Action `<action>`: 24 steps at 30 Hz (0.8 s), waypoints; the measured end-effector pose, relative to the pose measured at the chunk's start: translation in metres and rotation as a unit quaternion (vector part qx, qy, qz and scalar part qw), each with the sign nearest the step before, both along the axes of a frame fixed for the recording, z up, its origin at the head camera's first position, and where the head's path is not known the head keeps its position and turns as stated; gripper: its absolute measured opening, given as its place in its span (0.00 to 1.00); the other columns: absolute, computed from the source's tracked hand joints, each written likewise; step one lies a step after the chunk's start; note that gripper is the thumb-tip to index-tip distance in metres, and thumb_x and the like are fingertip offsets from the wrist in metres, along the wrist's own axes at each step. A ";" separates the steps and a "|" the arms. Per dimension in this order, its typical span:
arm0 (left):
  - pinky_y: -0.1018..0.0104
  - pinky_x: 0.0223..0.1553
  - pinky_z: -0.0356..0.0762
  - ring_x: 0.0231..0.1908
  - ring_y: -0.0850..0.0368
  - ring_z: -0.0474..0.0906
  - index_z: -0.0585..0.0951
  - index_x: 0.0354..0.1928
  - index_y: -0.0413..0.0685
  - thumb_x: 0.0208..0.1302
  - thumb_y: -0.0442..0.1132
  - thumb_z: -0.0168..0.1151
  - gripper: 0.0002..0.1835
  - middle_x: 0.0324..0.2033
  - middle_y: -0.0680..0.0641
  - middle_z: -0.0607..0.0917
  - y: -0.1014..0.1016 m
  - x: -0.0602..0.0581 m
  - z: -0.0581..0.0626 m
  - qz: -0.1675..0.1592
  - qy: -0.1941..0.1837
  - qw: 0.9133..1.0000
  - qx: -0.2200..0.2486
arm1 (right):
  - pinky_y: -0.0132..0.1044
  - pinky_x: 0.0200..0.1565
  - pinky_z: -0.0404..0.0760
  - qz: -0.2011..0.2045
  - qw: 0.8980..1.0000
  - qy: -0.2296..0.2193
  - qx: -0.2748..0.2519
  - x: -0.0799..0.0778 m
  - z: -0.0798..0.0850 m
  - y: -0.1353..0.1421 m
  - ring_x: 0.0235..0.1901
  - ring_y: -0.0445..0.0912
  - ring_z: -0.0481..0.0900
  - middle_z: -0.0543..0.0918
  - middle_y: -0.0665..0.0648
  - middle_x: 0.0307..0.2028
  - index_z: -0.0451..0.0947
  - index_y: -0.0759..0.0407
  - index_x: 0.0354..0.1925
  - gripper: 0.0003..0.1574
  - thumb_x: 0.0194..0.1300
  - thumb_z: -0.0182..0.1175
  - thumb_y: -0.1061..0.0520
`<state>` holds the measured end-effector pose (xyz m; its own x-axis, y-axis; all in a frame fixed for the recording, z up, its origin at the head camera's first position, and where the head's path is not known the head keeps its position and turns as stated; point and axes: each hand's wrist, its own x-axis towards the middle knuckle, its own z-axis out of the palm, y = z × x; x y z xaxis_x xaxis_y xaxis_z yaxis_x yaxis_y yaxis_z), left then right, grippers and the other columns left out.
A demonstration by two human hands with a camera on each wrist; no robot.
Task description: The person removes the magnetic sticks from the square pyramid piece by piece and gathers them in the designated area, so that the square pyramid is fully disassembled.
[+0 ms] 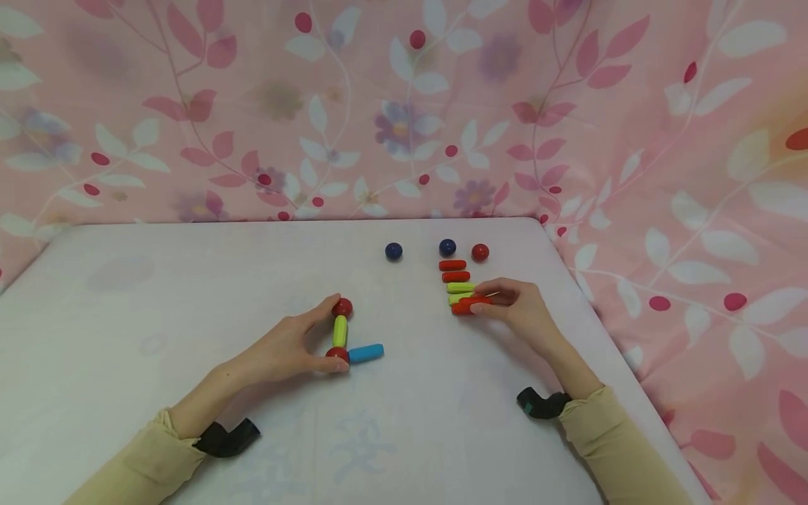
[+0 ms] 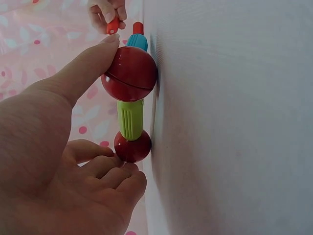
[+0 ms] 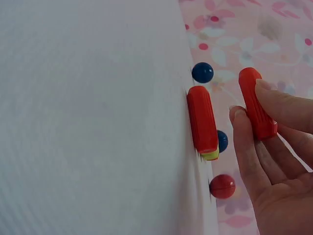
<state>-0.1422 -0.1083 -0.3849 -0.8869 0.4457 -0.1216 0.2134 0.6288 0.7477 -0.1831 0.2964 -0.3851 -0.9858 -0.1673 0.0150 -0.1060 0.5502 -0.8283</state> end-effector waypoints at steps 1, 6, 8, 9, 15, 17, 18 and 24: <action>0.45 0.74 0.56 0.78 0.51 0.49 0.51 0.80 0.53 0.50 0.62 0.76 0.61 0.77 0.51 0.57 0.000 0.000 0.000 0.000 0.000 1.000 0.001 | 0.24 0.48 0.81 -0.002 1.000 -0.003 0.006 -0.001 0.000 0.002 0.48 0.39 0.83 0.84 0.56 0.53 0.82 0.55 0.55 0.27 0.61 0.71 0.43; 0.45 0.74 0.55 0.78 0.51 0.49 0.51 0.80 0.54 0.50 0.62 0.76 0.61 0.77 0.52 0.57 -0.001 0.000 0.000 -0.001 0.000 1.000 0.002 | 0.25 0.47 0.81 0.005 0.999 -0.018 0.027 -0.005 -0.002 0.011 0.47 0.41 0.81 0.85 0.57 0.52 0.82 0.56 0.55 0.27 0.62 0.71 0.45; 0.45 0.74 0.55 0.78 0.51 0.49 0.51 0.80 0.54 0.50 0.62 0.76 0.61 0.77 0.52 0.58 -0.001 -0.001 0.000 0.000 0.000 1.000 0.001 | 0.26 0.47 0.81 0.011 0.999 -0.021 0.026 -0.005 -0.003 0.013 0.47 0.41 0.82 0.86 0.57 0.50 0.83 0.56 0.54 0.25 0.62 0.71 0.46; 0.44 0.74 0.55 0.78 0.51 0.49 0.51 0.80 0.54 0.50 0.62 0.76 0.61 0.77 0.52 0.58 -0.001 -0.001 -0.001 0.000 0.000 1.000 0.001 | 0.26 0.47 0.82 0.015 0.999 -0.021 0.022 -0.005 -0.003 0.014 0.46 0.42 0.82 0.86 0.58 0.49 0.83 0.56 0.53 0.24 0.62 0.71 0.47; 0.44 0.73 0.56 0.78 0.51 0.50 0.51 0.80 0.55 0.50 0.62 0.76 0.61 0.77 0.53 0.58 -0.001 -0.001 -0.001 0.002 -0.003 1.000 -0.006 | 0.29 0.48 0.82 0.039 0.999 -0.023 0.016 -0.005 -0.005 0.018 0.46 0.43 0.83 0.87 0.56 0.47 0.84 0.54 0.51 0.20 0.63 0.70 0.49; 0.44 0.73 0.56 0.78 0.50 0.50 0.51 0.80 0.55 0.50 0.62 0.76 0.61 0.77 0.52 0.58 -0.001 -0.001 -0.001 0.003 -0.003 1.000 -0.007 | 0.29 0.48 0.82 0.048 0.998 -0.026 0.018 -0.005 -0.005 0.019 0.46 0.44 0.83 0.87 0.55 0.47 0.85 0.53 0.50 0.18 0.63 0.70 0.50; 0.44 0.73 0.56 0.78 0.51 0.50 0.51 0.80 0.56 0.49 0.62 0.76 0.61 0.77 0.53 0.58 -0.001 -0.001 -0.001 0.004 -0.005 1.000 -0.008 | 0.29 0.48 0.82 0.052 0.998 -0.029 0.017 -0.005 -0.005 0.020 0.46 0.44 0.83 0.87 0.56 0.47 0.85 0.53 0.50 0.18 0.63 0.70 0.51; 0.44 0.73 0.56 0.78 0.51 0.49 0.51 0.80 0.55 0.50 0.62 0.76 0.61 0.77 0.53 0.57 -0.001 0.000 0.000 0.005 -0.006 1.000 -0.006 | 0.31 0.47 0.83 0.071 0.996 -0.049 0.016 -0.006 -0.005 0.023 0.46 0.46 0.84 0.85 0.58 0.49 0.85 0.55 0.49 0.16 0.63 0.70 0.54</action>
